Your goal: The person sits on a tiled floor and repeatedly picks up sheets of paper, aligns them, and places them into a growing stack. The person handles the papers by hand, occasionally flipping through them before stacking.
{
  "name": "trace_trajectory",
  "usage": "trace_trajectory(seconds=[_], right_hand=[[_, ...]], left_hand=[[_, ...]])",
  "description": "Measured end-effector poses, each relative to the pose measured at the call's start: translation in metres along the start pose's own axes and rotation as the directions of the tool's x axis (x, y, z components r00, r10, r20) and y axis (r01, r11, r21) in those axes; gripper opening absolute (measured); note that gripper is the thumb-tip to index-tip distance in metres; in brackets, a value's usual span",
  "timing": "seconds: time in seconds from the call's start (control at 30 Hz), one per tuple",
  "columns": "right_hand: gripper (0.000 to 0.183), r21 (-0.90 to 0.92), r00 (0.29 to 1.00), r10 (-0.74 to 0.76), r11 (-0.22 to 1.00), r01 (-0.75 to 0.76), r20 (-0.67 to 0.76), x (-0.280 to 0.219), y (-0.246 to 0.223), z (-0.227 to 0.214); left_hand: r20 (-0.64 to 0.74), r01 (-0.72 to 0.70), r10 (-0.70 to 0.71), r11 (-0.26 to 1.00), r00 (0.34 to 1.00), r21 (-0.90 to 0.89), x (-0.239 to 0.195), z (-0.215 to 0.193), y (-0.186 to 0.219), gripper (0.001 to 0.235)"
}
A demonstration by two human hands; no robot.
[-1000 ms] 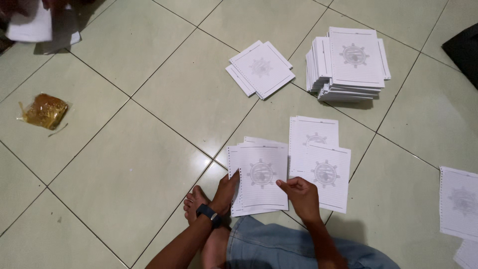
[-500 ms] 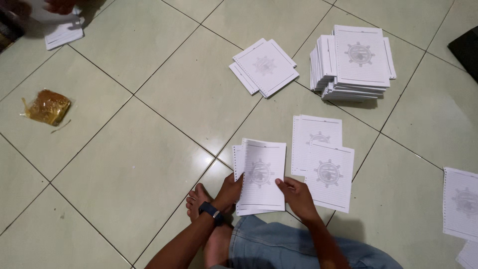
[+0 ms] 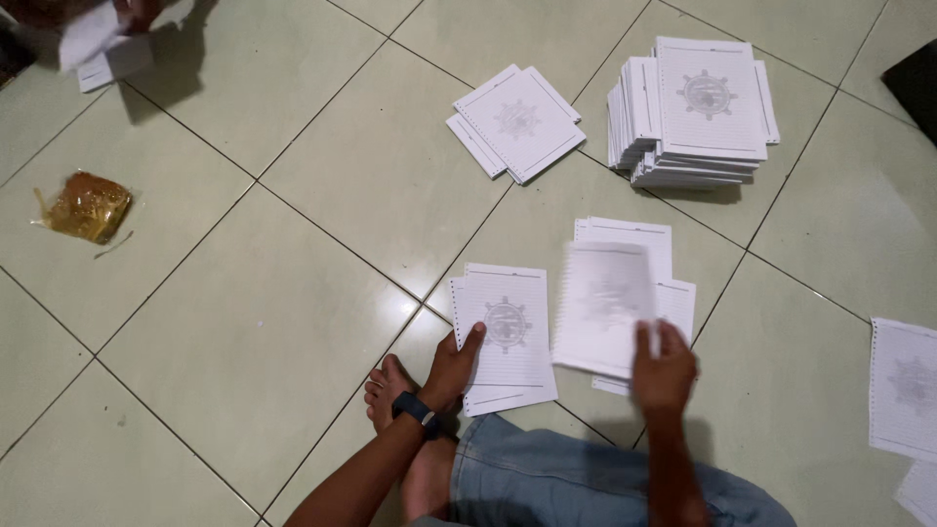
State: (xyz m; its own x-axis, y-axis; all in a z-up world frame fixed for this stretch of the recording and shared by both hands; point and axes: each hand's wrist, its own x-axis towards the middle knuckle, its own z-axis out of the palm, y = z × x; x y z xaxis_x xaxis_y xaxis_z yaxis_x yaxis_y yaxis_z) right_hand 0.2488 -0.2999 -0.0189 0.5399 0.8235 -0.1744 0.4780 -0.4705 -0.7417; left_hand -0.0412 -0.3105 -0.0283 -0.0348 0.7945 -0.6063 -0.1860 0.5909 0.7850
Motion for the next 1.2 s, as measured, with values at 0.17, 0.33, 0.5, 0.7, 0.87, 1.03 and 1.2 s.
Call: trace_trajectory(seconds=[0.17, 0.33, 0.5, 0.7, 0.87, 1.03, 1.2], right_hand=[[0.036, -0.184, 0.995, 0.017, 0.982, -0.035, -0.098, 0.029, 0.054, -0.011], [0.064, -0.517, 0.969, -0.091, 0.855, -0.043, -0.232, 0.001, 0.004, -0.005], [0.088, 0.193, 0.878, 0.019, 0.973, -0.126, 0.478, -0.07, -0.098, -0.004], [0.036, 0.182, 0.887, -0.055, 0.983, -0.033, 0.459, -0.064, -0.079, 0.016], [0.032, 0.451, 0.901, -0.269, 0.888, 0.094, 0.342, -0.083, -0.078, 0.017], [0.041, 0.561, 0.773, -0.581, 0.741, 0.37, 0.256, -0.087, -0.082, 0.017], [0.038, 0.52, 0.829, -0.501, 0.791, 0.322, 0.248, -0.092, -0.064, 0.036]], left_hand=[[0.021, -0.022, 0.022, 0.999, 1.0, 0.024, -0.003, 0.001, 0.008, 0.041], [0.071, -0.066, 0.066, 0.998, 0.995, -0.011, -0.02, 0.005, 0.033, 0.036], [0.197, -0.114, 0.115, 0.993, 0.974, -0.015, -0.03, 0.003, 0.02, 0.025], [0.233, -0.356, 0.304, 0.905, 0.924, 0.234, -0.049, 0.001, 0.045, 0.046], [0.227, -0.621, 0.578, 0.726, 0.784, 0.296, -0.059, 0.001, 0.047, 0.025], [0.188, -0.66, 0.633, 0.71, 0.751, 0.244, -0.064, 0.009, 0.043, 0.036], [0.093, -0.544, 0.541, 0.79, 0.836, 0.283, -0.054, 0.014, 0.019, 0.034]])
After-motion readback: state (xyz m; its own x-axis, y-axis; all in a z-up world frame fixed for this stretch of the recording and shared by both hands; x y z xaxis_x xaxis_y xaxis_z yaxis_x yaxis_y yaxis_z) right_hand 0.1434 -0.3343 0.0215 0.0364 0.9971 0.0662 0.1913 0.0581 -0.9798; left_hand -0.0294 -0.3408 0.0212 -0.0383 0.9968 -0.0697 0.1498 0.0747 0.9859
